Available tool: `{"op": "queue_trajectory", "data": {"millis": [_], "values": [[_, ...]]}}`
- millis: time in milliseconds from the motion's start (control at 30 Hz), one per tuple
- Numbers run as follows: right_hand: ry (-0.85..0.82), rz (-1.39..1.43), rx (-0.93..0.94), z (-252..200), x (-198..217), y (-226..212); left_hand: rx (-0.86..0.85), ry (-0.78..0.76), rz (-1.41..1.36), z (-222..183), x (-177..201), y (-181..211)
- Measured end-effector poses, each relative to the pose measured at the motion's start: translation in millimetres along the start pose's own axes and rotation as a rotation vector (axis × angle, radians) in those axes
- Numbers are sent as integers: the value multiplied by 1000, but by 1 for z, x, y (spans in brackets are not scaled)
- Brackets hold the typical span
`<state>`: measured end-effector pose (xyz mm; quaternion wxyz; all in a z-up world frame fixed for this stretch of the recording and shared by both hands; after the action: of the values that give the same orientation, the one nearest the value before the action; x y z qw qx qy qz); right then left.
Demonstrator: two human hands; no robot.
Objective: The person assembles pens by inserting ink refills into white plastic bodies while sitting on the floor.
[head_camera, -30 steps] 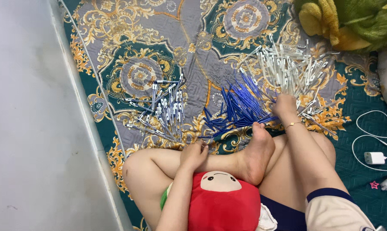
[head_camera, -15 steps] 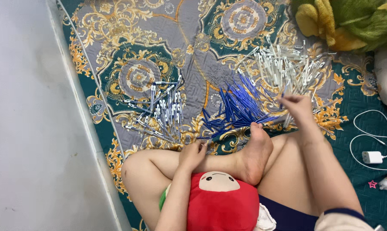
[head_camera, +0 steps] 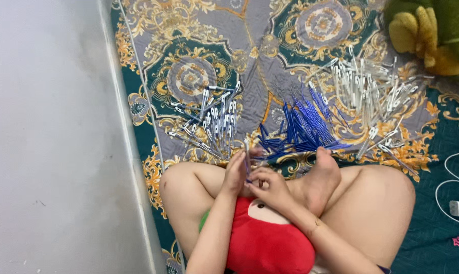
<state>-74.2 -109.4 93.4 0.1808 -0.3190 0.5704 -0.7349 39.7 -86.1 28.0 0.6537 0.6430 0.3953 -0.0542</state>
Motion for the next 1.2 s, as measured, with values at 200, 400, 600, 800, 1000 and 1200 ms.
{"op": "queue_trajectory", "data": {"millis": [200,400,600,800,1000,1200], "values": [[215,174,-173,3,44,32,-59,37,-87,7,13,2],[336,167,-235,20,76,31,-20,-138,343,0,-1,-22],[373,378,-250,22,66,25,-9,-191,339,1,-2,-18],[402,491,-268,25,61,34,64,-185,316,-1,-4,-32],[374,446,-245,25,63,21,36,-161,303,0,-3,-20],[408,439,-240,25,65,24,66,-147,306,-1,-2,-29]]}}
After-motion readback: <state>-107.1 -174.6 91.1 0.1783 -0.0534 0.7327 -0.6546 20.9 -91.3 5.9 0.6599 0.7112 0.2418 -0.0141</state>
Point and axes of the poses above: each hand's wrist, its own z-axis towards the middle knuckle, its own x-axis out of the back of the hand, y = z × x, the point moved 10 cm from there along z, towards the middle knuckle
